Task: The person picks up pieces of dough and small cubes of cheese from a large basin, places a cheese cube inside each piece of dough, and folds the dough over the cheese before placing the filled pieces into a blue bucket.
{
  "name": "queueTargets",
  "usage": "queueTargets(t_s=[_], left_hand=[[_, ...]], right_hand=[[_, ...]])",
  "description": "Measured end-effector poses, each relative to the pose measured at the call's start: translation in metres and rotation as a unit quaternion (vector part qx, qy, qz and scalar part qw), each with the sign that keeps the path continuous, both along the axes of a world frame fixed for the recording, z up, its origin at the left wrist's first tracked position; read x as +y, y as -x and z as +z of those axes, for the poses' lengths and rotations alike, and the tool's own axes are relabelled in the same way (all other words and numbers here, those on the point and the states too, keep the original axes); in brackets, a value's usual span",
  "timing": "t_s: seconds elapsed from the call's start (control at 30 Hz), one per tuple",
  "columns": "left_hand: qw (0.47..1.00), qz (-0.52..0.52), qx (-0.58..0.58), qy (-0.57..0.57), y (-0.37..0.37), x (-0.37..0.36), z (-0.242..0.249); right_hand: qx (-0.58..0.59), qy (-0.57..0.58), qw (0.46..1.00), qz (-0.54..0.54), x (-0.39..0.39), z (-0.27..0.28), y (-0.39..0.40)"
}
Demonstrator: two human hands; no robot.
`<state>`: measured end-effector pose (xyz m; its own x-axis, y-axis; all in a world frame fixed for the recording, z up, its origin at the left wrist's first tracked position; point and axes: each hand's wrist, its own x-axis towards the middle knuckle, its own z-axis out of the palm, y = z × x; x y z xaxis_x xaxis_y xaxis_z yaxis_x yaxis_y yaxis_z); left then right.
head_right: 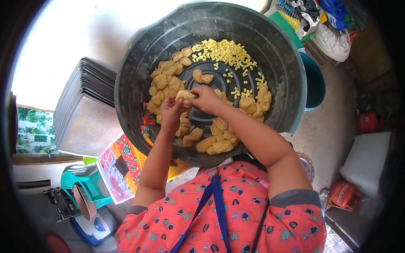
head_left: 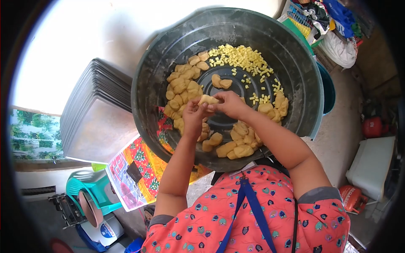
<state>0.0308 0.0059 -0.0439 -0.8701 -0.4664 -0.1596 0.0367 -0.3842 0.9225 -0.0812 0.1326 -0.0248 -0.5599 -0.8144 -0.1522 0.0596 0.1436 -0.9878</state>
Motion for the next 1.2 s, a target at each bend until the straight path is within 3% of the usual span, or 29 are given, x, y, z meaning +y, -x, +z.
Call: queueTargets(t_s=[0.1,0.2,0.3,0.4,0.5,0.57,0.6,0.67,0.87,0.93,1.0,1.07,1.13,1.2], left_hand=[[1.000,0.013,0.021,-0.008,-0.001,0.003,0.001],[0.999,0.022,0.030,-0.037,0.004,0.012,0.008],[1.000,-0.011,0.024,-0.016,0.001,0.005,0.006],[1.000,-0.017,0.022,0.004,-0.004,-0.007,-0.005],[1.000,0.000,0.025,-0.015,-0.005,-0.001,-0.001],[0.998,0.014,0.042,-0.055,-0.003,0.014,0.019],[0.999,-0.019,0.045,-0.018,-0.003,0.012,0.014],[0.994,-0.084,0.052,0.055,-0.003,0.005,0.003],[0.975,-0.210,0.067,0.026,-0.005,0.017,0.017],[0.982,-0.182,0.012,0.056,-0.005,0.013,0.014],[0.988,-0.147,-0.020,0.038,-0.004,0.006,0.008],[0.992,-0.115,-0.046,0.026,-0.001,0.006,0.009],[0.992,-0.101,-0.079,0.019,0.000,0.003,0.007],[0.971,-0.147,-0.133,0.132,0.003,0.004,-0.003]], right_hand=[[0.124,-0.039,0.990,-0.048,0.001,0.006,0.000],[0.129,0.001,0.991,-0.041,-0.001,0.002,0.006],[0.068,0.048,0.996,0.011,0.000,0.000,0.005],[-0.134,0.088,0.985,-0.059,-0.003,0.005,-0.003],[-0.041,-0.050,0.997,0.031,-0.001,0.012,0.001],[0.084,-0.074,0.994,-0.008,0.002,0.018,0.001],[0.147,-0.086,0.985,-0.027,0.004,0.023,0.001],[0.181,-0.084,0.979,-0.030,0.011,0.031,-0.001],[0.427,-0.049,0.896,-0.110,0.075,0.095,0.007],[0.342,-0.042,0.920,-0.189,0.111,0.146,0.015],[0.217,0.045,0.943,-0.247,0.145,0.160,0.035],[0.140,0.108,0.934,-0.311,0.180,0.172,0.054],[0.114,0.122,0.929,-0.330,0.221,0.169,0.084],[0.092,0.118,0.910,-0.386,0.259,0.152,0.122]])
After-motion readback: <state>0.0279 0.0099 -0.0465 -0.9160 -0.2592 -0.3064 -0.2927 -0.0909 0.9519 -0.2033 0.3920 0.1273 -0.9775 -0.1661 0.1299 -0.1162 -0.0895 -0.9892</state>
